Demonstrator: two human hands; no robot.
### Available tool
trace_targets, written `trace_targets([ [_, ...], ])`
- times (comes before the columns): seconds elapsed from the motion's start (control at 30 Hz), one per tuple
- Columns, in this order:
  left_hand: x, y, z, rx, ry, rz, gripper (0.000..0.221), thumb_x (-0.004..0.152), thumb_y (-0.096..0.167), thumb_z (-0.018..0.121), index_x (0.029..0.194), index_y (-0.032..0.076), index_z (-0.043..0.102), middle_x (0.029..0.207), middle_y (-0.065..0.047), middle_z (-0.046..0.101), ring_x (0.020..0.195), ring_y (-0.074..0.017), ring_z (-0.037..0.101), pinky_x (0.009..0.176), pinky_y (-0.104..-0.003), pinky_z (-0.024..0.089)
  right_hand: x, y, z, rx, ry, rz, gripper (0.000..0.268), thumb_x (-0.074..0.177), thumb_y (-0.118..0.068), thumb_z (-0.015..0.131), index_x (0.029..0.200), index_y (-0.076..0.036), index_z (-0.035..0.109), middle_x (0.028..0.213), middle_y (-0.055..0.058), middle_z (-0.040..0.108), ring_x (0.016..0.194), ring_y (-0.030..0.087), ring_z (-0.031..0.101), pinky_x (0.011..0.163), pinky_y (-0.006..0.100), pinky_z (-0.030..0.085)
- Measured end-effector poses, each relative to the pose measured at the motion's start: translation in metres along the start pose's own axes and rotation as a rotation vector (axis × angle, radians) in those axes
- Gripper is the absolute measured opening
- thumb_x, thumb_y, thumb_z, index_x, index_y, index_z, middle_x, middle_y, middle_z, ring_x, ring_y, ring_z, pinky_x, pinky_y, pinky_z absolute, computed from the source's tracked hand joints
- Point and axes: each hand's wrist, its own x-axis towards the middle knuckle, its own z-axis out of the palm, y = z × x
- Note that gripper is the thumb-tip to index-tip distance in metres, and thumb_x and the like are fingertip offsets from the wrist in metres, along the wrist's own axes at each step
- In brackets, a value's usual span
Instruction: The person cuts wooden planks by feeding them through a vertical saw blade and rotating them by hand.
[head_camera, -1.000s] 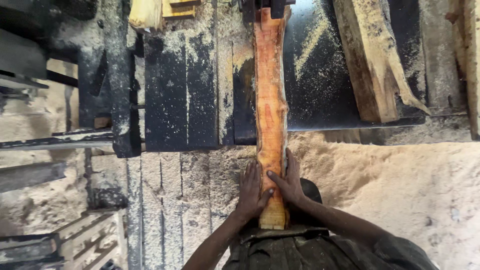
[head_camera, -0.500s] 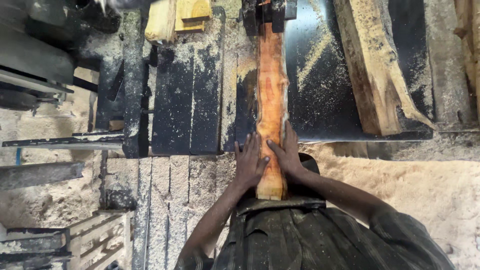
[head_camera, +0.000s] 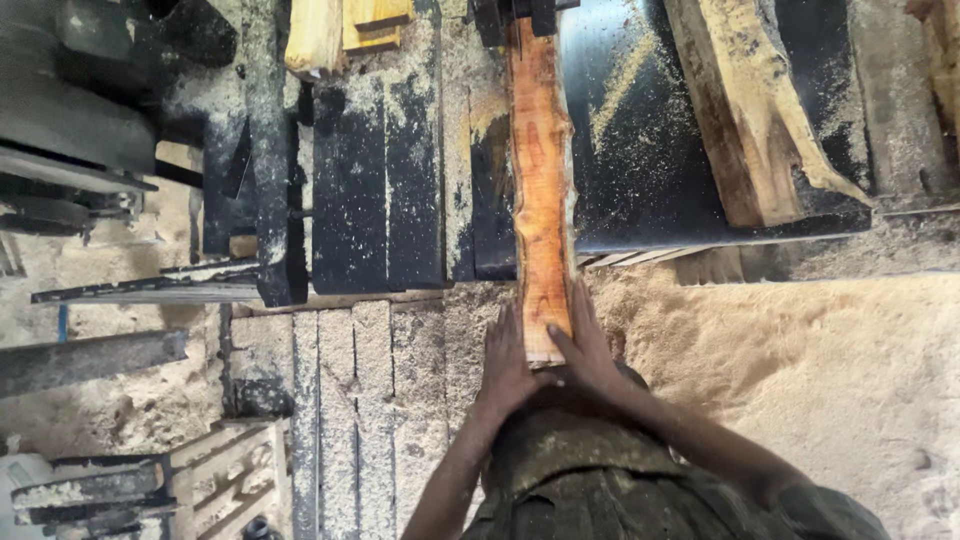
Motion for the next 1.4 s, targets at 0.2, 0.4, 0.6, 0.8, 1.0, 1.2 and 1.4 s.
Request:
trace_targets([
  [0.2,0.019,-0.035,0.049,0.091,0.328,0.118,0.123,0.077,0.035,0.087,0.165,-0.005,0.011,0.173,-0.026,0.016,0.162,-0.0395,0.013,0.131,-0.055,0.006,-0.012,0.03,0.025,-0.068,0.16,-0.177,0.088,0.099,-0.038,0.061,0.162,0.005,0.016,0.168,0.034,0.016,0.158,0.05,0.017,0.126,0.056,0.025],
  [0.4,0.044,-0.032,0.028,0.171,0.286,0.151,0.125,0.068,0.04,0.086,0.159,-0.006,0.014,0.169,-0.027,0.013,0.159,-0.0397,0.007,0.126,-0.061,-0.003,0.023,0.025,0.018,-0.01,0.215,-0.314,0.093,0.093,-0.038,0.071,0.16,0.006,0.023,0.165,0.035,0.021,0.154,0.05,0.025,0.122,0.056,0.034],
  [0.6,0.098,-0.018,-0.007,0.193,0.357,0.18,0.123,0.069,0.046,0.085,0.157,-0.008,0.017,0.166,-0.028,0.016,0.157,-0.0408,0.01,0.123,-0.065,-0.004,0.084,0.019,0.001,0.017,0.235,-0.299,0.088,0.094,-0.035,0.07,0.159,0.007,0.028,0.166,0.037,0.023,0.155,0.05,0.028,0.124,0.054,0.034],
  [0.8,0.185,-0.002,-0.052,0.313,0.301,0.093,0.122,0.076,0.054,0.08,0.159,-0.003,0.011,0.169,-0.024,0.014,0.159,-0.0377,0.011,0.125,-0.063,-0.004,0.179,0.031,-0.009,0.022,0.271,-0.292,0.085,0.098,-0.04,0.064,0.16,0.006,0.029,0.166,0.035,0.027,0.156,0.047,0.03,0.126,0.054,0.033],
  [1.0,0.251,0.015,-0.093,0.335,0.295,0.033,0.123,0.077,0.062,0.078,0.16,0.004,0.009,0.17,-0.02,0.013,0.158,-0.0337,0.012,0.125,-0.058,0.002,0.259,0.037,-0.021,0.046,0.297,-0.322,0.085,0.104,-0.053,0.055,0.163,0.001,0.026,0.168,0.032,0.026,0.158,0.046,0.029,0.13,0.052,0.029],
  [1.2,0.287,0.009,-0.098,0.195,0.557,0.066,0.117,0.067,0.046,0.088,0.159,0.002,0.029,0.164,-0.019,0.037,0.155,-0.0324,0.031,0.129,-0.05,0.022,0.311,-0.011,-0.097,-0.454,-0.159,0.0,0.111,0.088,-0.071,0.06,0.163,-0.003,0.013,0.17,0.023,0.008,0.157,0.047,0.0,0.113,0.075,-0.005],
  [1.4,0.246,0.013,-0.075,0.12,0.604,-0.057,0.119,0.072,0.047,0.09,0.158,-0.001,0.023,0.166,-0.022,0.026,0.155,-0.0369,0.025,0.125,-0.055,0.015,0.292,0.024,-0.303,-0.729,0.108,0.406,0.136,0.073,-0.081,0.074,0.17,-0.012,0.007,0.161,0.031,0.027,0.144,0.048,0.033,0.112,0.069,0.031],
])
